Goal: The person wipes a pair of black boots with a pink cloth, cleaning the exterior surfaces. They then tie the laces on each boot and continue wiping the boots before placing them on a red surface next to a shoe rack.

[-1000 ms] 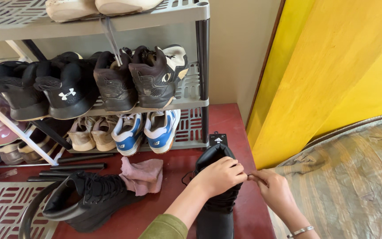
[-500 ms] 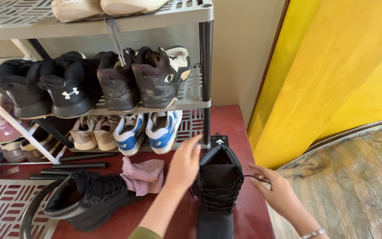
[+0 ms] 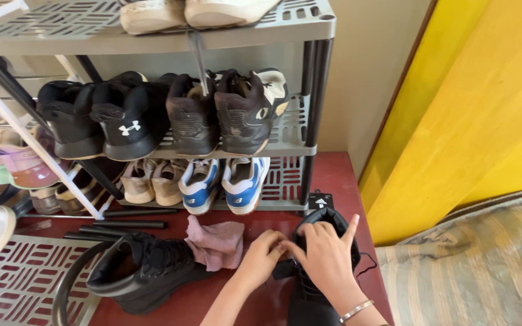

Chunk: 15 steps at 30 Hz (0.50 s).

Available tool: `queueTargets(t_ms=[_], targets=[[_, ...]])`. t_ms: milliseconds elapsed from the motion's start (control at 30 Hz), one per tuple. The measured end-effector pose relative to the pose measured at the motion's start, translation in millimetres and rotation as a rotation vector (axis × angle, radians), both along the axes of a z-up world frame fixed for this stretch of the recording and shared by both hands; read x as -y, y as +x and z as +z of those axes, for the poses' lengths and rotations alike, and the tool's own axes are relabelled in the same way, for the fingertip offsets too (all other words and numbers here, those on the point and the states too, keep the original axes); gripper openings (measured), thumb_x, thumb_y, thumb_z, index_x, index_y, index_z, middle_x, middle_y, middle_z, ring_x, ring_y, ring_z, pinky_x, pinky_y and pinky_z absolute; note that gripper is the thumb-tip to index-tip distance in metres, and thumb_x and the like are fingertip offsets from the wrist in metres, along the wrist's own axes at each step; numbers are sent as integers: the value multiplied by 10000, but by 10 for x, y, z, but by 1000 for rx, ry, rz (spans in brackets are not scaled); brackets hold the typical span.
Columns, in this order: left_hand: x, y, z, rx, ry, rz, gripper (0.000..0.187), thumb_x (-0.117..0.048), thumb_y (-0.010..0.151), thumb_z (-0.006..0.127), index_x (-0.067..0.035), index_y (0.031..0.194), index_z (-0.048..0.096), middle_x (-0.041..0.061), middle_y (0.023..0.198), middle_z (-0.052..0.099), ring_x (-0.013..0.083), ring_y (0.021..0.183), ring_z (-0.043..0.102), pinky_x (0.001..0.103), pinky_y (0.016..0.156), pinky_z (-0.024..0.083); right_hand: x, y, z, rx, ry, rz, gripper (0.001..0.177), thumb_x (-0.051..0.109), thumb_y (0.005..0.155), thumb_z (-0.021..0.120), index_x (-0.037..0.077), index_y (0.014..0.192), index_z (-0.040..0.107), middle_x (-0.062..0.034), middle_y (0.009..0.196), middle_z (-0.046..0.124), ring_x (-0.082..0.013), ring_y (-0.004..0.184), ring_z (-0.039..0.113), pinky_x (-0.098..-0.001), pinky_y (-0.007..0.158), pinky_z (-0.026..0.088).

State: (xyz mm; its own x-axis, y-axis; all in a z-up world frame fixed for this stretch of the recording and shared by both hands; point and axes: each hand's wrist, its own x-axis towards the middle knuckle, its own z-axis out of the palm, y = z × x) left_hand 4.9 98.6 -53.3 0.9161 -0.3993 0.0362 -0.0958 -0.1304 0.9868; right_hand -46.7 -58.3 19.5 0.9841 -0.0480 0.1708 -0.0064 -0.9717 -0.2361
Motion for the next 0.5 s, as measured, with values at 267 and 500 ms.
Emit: queueTargets(t_ms=[267, 500], targets=[[3, -22, 177, 437, 246, 62, 81, 15, 828, 648, 13, 893, 696, 153, 917, 657, 354, 871, 653, 403, 763, 514, 16, 62, -41, -41, 106, -66, 255, 395, 808, 706, 184, 940, 759, 24, 1192, 562, -171, 1122, 561, -775, 1107, 106], [-28, 91, -34, 551, 241, 157, 88, 42, 793, 643, 18, 868, 683, 159, 861, 663, 372, 854, 645, 419, 741, 508, 41, 47, -46, 47, 121, -67, 220, 357, 784, 738, 155, 866, 771, -60, 1272, 472, -242, 1231, 463, -728, 1118, 129]])
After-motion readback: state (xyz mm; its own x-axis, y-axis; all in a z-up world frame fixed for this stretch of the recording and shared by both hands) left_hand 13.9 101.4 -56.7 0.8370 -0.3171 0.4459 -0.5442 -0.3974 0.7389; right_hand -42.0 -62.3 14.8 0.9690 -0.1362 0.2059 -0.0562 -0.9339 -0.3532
